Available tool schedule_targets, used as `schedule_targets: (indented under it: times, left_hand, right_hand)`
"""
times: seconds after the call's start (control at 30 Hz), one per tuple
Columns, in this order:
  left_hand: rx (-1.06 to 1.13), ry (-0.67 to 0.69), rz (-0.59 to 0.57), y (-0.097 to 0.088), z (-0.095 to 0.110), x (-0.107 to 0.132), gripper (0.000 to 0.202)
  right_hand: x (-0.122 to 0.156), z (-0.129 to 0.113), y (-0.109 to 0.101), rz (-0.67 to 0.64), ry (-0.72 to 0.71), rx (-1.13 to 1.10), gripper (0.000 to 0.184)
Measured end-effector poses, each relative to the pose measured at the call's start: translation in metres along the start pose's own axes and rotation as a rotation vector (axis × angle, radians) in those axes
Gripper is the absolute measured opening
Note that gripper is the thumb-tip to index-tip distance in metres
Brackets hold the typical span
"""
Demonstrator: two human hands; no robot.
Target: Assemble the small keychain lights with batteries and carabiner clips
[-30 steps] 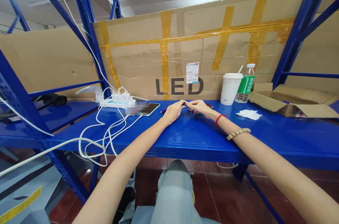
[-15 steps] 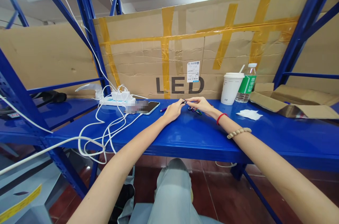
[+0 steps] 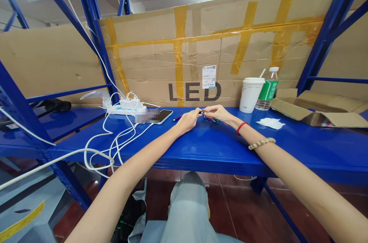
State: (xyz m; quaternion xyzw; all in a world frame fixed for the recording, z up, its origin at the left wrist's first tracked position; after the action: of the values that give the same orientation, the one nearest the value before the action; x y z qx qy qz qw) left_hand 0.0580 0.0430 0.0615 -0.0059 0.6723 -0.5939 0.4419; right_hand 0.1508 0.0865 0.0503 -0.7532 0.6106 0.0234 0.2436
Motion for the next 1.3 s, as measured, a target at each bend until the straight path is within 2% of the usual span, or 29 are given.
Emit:
schedule_targets:
  times: [0.1, 0.33, 0.63, 0.9, 1.17, 1.3]
  left_hand:
    - [-0.013, 0.024, -0.015, 0.000, 0.004, 0.001, 0.018]
    - [0.020, -0.014, -0.033, 0.000, 0.002, 0.001, 0.019]
    - [0.029, -0.054, -0.027, 0.003, -0.005, -0.001, 0.021]
    - [0.024, -0.130, -0.006, 0.003, -0.014, -0.002, 0.022]
    - [-0.043, -0.177, 0.007, 0.002, -0.019, -0.003, 0.026]
    - [-0.016, -0.144, 0.024, 0.000, -0.015, -0.003, 0.028]
  right_hand:
    - [0.001, -0.004, 0.002, -0.023, -0.046, 0.019, 0.040]
    - [0.001, -0.006, 0.002, -0.023, -0.091, 0.110, 0.039]
    - [0.002, -0.001, -0.001, 0.023, -0.019, 0.203, 0.045]
    - [0.003, 0.000, 0.001, 0.066, 0.020, 0.165, 0.048]
    - [0.003, -0.002, 0.005, 0.050, -0.021, 0.230, 0.046]
    - [0.001, -0.001, 0.005, 0.052, -0.035, 0.231, 0.047]
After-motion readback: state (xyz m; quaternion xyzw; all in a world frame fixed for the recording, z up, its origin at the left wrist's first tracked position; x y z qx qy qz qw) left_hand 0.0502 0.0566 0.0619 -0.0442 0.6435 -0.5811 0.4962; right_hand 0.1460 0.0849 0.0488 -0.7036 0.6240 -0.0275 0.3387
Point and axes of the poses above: each hand's wrist, its own x-axis away from the middle knuckle, its own y-axis out of the palm, z = x × y, the point moved 10 cm from there along -x, towards the middle knuckle, and after that the axes turned 6 degrees about x, right-handed, at the moved point
